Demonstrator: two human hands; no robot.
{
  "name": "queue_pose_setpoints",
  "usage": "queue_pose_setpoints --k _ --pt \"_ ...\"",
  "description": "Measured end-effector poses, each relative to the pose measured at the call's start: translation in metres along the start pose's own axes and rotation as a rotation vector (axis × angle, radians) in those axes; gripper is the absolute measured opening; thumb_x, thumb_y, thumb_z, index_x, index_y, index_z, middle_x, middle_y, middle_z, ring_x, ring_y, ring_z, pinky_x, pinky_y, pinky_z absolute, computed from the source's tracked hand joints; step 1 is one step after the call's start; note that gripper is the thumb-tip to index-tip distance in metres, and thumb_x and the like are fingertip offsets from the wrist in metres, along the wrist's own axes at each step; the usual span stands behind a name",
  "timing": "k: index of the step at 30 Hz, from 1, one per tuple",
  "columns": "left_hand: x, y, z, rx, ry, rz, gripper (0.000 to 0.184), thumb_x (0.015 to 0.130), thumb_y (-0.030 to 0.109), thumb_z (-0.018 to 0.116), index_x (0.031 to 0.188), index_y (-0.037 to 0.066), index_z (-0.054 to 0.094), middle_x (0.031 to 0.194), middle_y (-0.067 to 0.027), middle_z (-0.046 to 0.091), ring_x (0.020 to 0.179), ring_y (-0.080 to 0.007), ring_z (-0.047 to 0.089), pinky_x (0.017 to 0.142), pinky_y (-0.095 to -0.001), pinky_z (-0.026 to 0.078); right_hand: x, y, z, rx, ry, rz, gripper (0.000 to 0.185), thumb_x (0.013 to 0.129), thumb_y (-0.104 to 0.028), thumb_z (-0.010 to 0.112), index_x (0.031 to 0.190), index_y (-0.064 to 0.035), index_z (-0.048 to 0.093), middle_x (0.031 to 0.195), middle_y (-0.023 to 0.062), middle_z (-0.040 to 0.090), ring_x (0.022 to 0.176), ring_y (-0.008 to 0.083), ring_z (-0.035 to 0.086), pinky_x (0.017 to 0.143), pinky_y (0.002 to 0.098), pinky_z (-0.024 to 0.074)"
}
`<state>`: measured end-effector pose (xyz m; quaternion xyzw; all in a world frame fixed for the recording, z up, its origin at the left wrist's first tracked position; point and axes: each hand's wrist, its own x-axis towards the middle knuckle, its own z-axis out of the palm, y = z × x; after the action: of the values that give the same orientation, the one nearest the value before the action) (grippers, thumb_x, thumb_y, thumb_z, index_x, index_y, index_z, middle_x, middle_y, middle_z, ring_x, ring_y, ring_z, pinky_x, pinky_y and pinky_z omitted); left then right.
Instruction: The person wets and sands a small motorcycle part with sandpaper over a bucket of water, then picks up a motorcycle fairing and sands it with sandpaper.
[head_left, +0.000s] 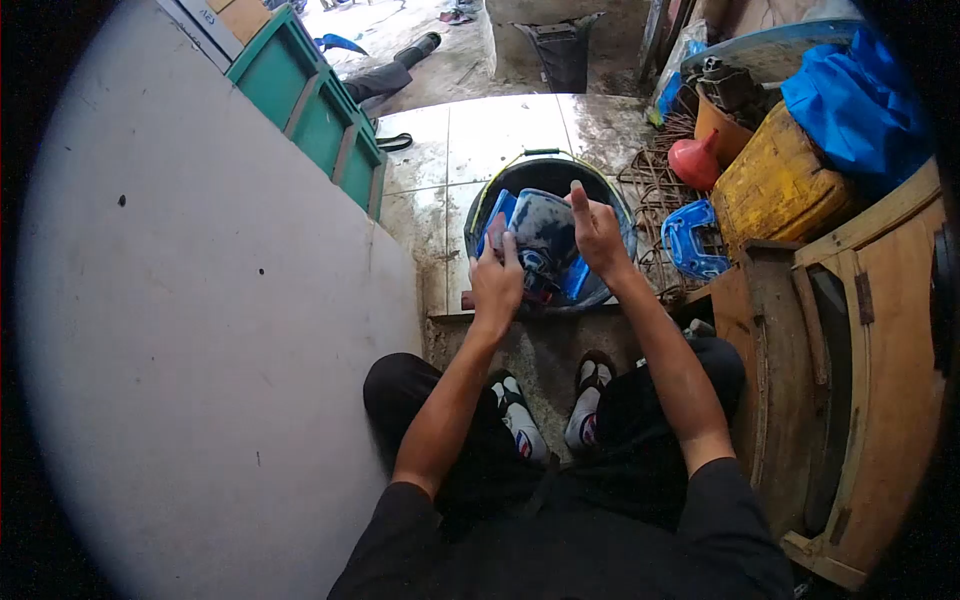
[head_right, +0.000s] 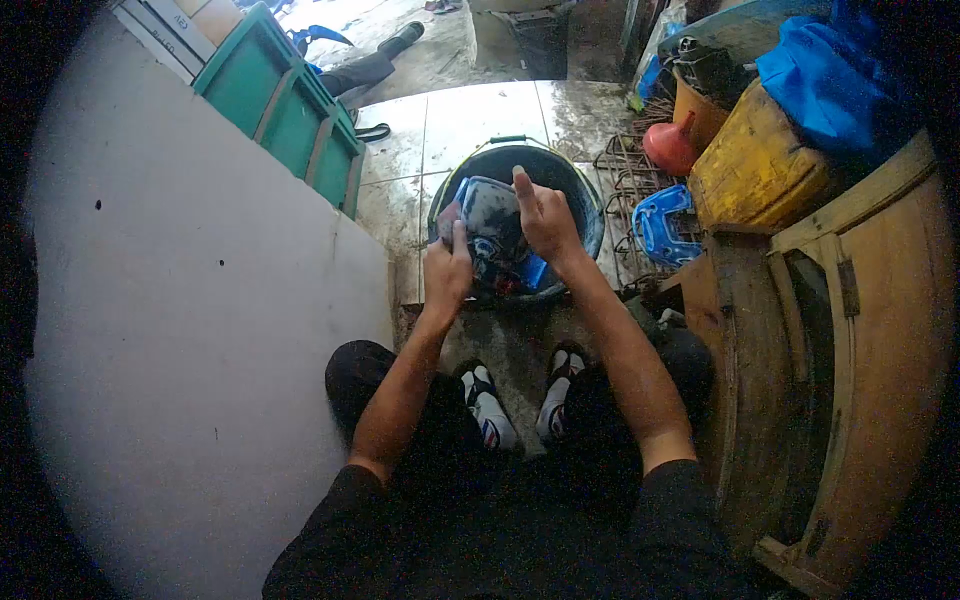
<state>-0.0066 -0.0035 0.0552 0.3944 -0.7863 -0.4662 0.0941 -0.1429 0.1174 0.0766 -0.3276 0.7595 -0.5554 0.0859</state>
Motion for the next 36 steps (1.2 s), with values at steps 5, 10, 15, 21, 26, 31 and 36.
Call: queue_pose_setpoints --k 5,10,15,21,26,31,36 --pt "-0.021 0.009 0.009 -0.144 0.165 0.404 0.046 0.106 0.029 0.041 0.149 0.013 0.043 0.135 -0.0233 0.058 0.126 -0.044 0.053 0.112 -0.0588 0.027 0.001 0.005 0.002 0.054 0.046 -0.016 0.077 0.104 -0.061 0.031 0.071 0.0057 0.05 0.055 0.0111 0.04 0.058 0.0153 0.039 0.056 0.0413 0.0364" --pt "-0.014 -0.002 0.014 0.057 0.228 0.376 0.05 0.106 0.03 0.041 0.153 0.015 0.036 0.147 -0.0193 0.049 0.137 -0.043 0.044 0.114 -0.0633 0.02 -0.001 0.004 0.005 0.035 0.022 -0.026 0.077 0.104 -0.06 0.031 0.074 0.0074 0.053 0.054 0.0115 0.039 0.058 0.0136 0.041 0.056 0.0398 0.0381" --pt "-0.031 0.011 0.021 0.126 0.278 0.651 0.053 0.105 0.026 0.044 0.155 0.011 0.033 0.152 -0.0176 0.044 0.141 -0.0413 0.039 0.114 -0.0624 0.02 -0.001 -0.004 -0.002 -0.012 0.005 0.028 0.077 0.105 -0.059 0.033 0.084 0.0083 0.063 0.055 0.0094 0.043 0.059 0.0132 0.045 0.059 0.0373 0.0427" --pt "-0.032 0.008 0.029 0.143 0.308 0.698 0.053 0.105 0.024 0.043 0.156 0.013 0.032 0.158 -0.0134 0.037 0.146 -0.042 0.03 0.114 -0.0643 0.018 -0.002 -0.003 -0.002 0.012 -0.017 0.007 0.075 0.105 -0.059 0.033 0.086 0.0076 0.062 0.056 0.0078 0.045 0.059 0.0129 0.045 0.058 0.0364 0.0418" --pt "-0.015 0.008 0.023 0.154 0.353 0.561 0.052 0.105 0.025 0.045 0.155 0.015 0.036 0.158 -0.0118 0.036 0.146 -0.0416 0.03 0.115 -0.0646 0.017 -0.002 -0.004 0.0 0.024 0.0 -0.008 0.075 0.105 -0.059 0.032 0.088 0.0075 0.063 0.057 0.0082 0.045 0.06 0.0126 0.046 0.059 0.0366 0.042" --pt "-0.025 0.009 0.023 0.219 0.307 0.739 0.054 0.105 0.03 0.043 0.156 0.017 0.032 0.158 -0.0118 0.036 0.146 -0.041 0.03 0.114 -0.0668 0.013 0.001 0.0 0.0 0.014 -0.017 0.005 0.076 0.104 -0.06 0.032 0.086 0.0076 0.062 0.057 0.008 0.045 0.06 0.0133 0.046 0.058 0.0371 0.0417" --pt "-0.009 0.011 0.021 0.053 0.295 0.481 0.053 0.105 0.03 0.045 0.156 0.019 0.034 0.158 -0.01 0.037 0.148 -0.0427 0.025 0.115 -0.0671 0.009 0.0 0.003 0.0 0.014 -0.016 0.021 0.077 0.104 -0.06 0.032 0.079 0.0077 0.057 0.056 0.0106 0.047 0.058 0.0163 0.045 0.058 0.0394 0.0407"
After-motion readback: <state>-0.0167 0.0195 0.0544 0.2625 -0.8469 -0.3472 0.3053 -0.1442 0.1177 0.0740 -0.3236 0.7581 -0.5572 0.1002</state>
